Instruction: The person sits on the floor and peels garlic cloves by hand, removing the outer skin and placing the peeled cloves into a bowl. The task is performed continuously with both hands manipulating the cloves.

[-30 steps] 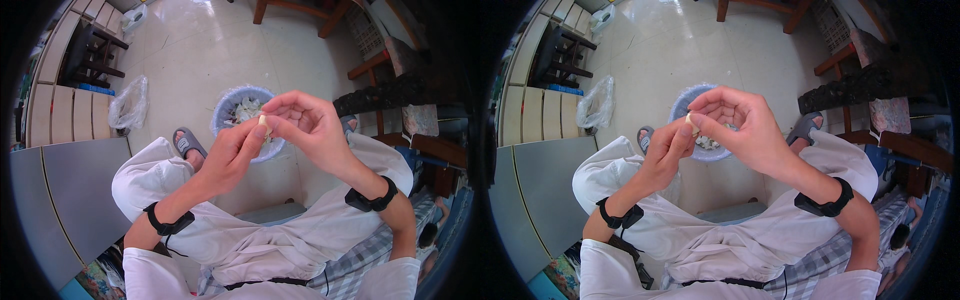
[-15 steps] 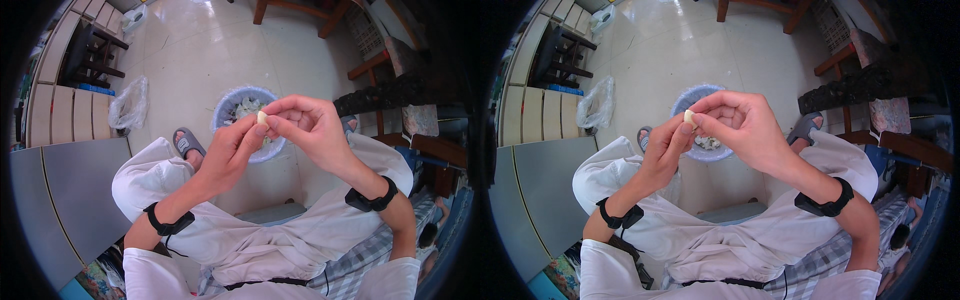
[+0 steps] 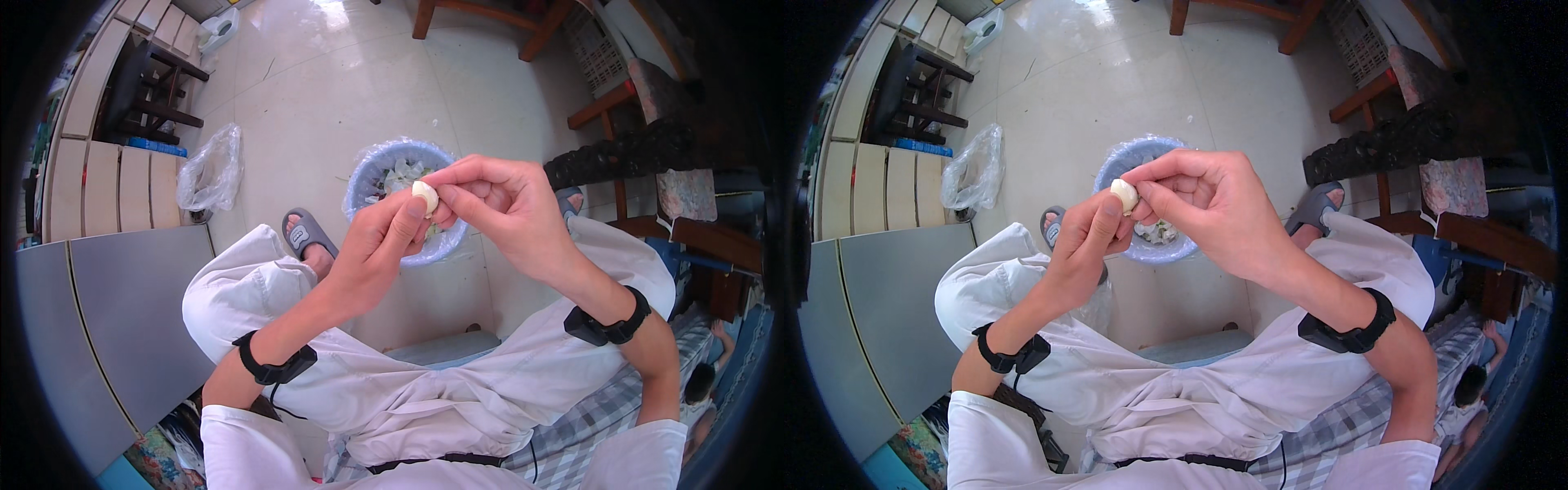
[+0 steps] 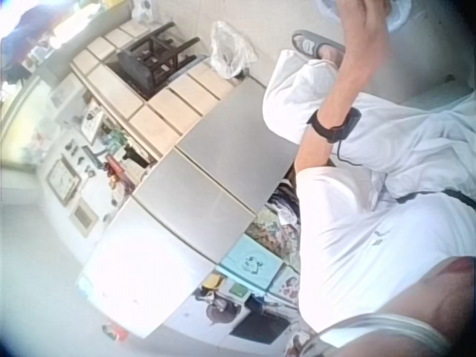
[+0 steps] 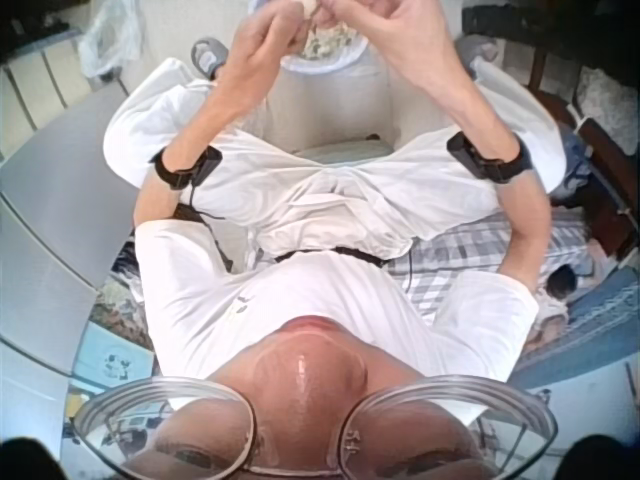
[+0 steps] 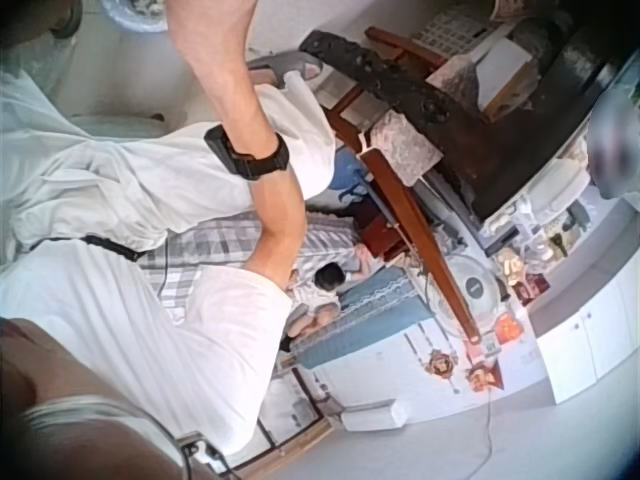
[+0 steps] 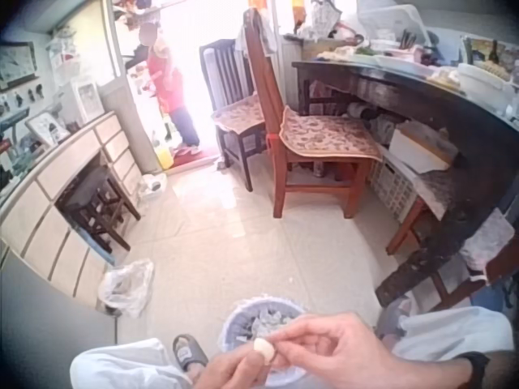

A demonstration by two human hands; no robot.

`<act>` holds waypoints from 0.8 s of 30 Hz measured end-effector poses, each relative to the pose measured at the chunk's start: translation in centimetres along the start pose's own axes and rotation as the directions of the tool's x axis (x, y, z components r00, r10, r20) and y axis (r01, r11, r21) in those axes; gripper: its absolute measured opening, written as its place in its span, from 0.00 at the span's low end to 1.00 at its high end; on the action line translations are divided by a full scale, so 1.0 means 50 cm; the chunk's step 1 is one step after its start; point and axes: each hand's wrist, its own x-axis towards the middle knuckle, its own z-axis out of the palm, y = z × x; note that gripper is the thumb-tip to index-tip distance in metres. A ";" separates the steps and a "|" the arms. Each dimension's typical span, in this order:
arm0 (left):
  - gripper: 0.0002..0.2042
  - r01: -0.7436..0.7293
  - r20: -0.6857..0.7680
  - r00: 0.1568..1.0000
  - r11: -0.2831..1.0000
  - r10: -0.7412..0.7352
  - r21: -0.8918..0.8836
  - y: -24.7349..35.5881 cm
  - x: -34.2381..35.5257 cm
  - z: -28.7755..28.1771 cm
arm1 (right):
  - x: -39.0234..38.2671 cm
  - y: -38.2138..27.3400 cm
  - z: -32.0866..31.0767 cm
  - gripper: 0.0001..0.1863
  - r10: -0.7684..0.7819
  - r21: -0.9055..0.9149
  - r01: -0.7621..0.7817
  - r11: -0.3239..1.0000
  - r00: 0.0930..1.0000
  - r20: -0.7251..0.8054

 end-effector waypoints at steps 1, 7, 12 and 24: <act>0.20 -0.001 -0.005 1.000 1.000 0.001 0.002 0.001 0.000 0.001 | 0.000 0.001 0.000 0.12 0.001 0.004 -0.001 1.000 1.000 0.000; 0.20 0.001 0.022 1.000 1.000 -0.002 0.019 0.005 0.004 -0.001 | -0.003 0.005 -0.001 0.12 -0.006 0.005 0.005 1.000 1.000 0.007; 0.19 0.001 -0.009 1.000 0.999 -0.001 -0.036 0.002 0.002 0.004 | -0.001 0.005 -0.003 0.12 0.007 -0.005 -0.007 1.000 1.000 0.009; 0.14 -0.057 -0.064 0.994 0.919 0.089 0.391 0.021 0.004 0.005 | -0.003 0.000 0.003 0.11 -0.003 -0.013 0.002 1.000 1.000 -0.015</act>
